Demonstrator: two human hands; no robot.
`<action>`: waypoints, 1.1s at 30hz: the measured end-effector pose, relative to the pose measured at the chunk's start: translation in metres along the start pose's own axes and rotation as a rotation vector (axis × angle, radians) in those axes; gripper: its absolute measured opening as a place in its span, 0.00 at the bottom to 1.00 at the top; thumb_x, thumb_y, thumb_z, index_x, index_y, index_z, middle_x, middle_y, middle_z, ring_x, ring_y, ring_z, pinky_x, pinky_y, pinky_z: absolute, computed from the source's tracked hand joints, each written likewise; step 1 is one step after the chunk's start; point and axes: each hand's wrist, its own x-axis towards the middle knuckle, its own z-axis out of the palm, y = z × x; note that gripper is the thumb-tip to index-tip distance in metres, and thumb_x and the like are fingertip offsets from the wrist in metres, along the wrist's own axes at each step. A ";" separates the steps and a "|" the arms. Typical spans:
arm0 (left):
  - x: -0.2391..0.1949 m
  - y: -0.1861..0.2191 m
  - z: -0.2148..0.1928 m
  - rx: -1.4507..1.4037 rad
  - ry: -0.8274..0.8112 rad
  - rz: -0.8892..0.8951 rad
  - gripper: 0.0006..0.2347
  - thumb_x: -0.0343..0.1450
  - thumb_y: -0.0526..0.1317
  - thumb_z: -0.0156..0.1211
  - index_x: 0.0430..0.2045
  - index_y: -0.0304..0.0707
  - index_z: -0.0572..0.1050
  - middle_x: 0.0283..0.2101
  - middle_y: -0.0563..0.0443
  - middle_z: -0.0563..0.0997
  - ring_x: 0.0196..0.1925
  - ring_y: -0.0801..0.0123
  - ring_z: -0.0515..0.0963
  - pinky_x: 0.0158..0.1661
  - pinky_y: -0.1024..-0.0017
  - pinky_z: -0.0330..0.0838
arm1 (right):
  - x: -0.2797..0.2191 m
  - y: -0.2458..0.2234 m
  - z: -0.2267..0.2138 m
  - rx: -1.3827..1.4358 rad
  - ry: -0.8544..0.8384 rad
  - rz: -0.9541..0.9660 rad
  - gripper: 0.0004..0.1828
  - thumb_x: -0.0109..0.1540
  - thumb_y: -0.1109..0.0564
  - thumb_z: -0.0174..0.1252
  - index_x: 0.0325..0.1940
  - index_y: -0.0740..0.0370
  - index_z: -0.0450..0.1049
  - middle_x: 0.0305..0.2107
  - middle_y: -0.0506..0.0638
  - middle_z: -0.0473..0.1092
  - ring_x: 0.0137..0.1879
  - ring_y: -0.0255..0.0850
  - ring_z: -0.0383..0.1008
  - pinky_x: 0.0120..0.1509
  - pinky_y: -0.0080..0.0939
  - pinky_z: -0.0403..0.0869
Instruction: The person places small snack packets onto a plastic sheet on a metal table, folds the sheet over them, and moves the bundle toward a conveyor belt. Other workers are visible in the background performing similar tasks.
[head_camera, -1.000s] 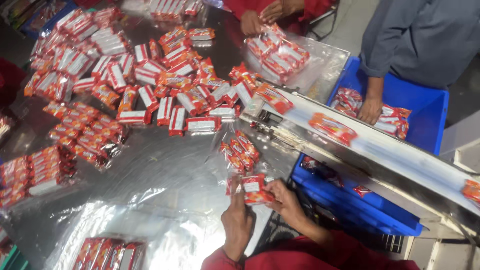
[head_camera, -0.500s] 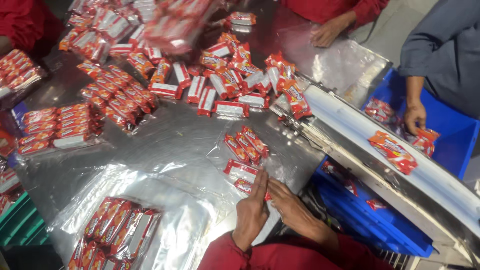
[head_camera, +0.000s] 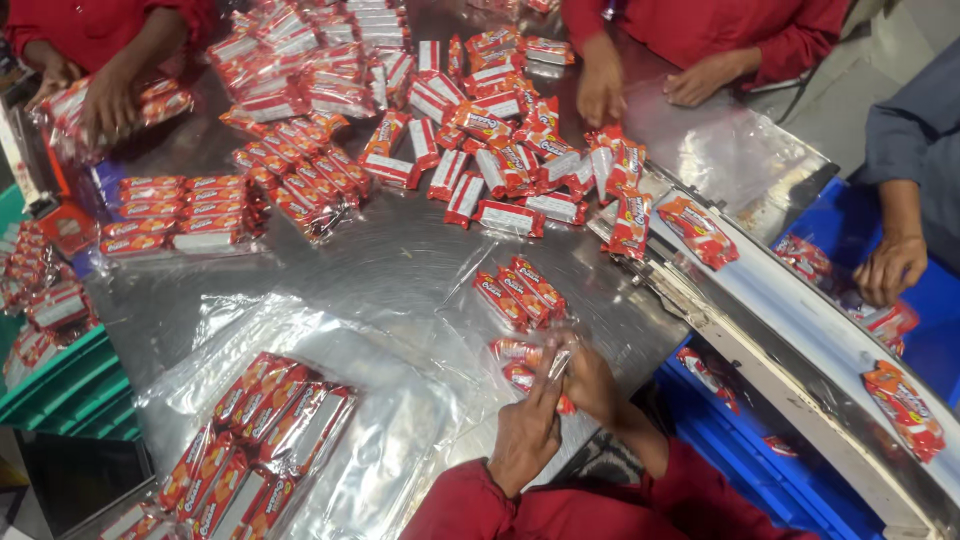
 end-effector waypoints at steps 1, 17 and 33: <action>-0.002 -0.002 0.001 -0.002 0.007 -0.032 0.34 0.63 0.25 0.57 0.68 0.38 0.59 0.78 0.43 0.55 0.31 0.47 0.82 0.29 0.60 0.76 | -0.004 0.002 0.000 0.098 0.009 -0.068 0.31 0.64 0.51 0.59 0.70 0.61 0.63 0.54 0.61 0.72 0.57 0.56 0.77 0.58 0.48 0.75; 0.001 0.025 -0.012 -0.183 0.030 0.153 0.38 0.60 0.24 0.55 0.71 0.41 0.58 0.71 0.41 0.66 0.48 0.41 0.81 0.38 0.57 0.78 | 0.080 -0.058 0.057 -0.160 0.207 -0.436 0.23 0.54 0.45 0.65 0.46 0.61 0.76 0.59 0.55 0.67 0.73 0.55 0.62 0.75 0.55 0.64; 0.071 -0.077 0.001 0.163 0.067 0.014 0.28 0.65 0.28 0.54 0.64 0.41 0.70 0.64 0.42 0.74 0.42 0.50 0.85 0.42 0.60 0.79 | 0.146 -0.020 -0.110 -0.693 0.579 0.058 0.35 0.54 0.47 0.68 0.64 0.61 0.71 0.39 0.61 0.70 0.46 0.58 0.72 0.48 0.57 0.70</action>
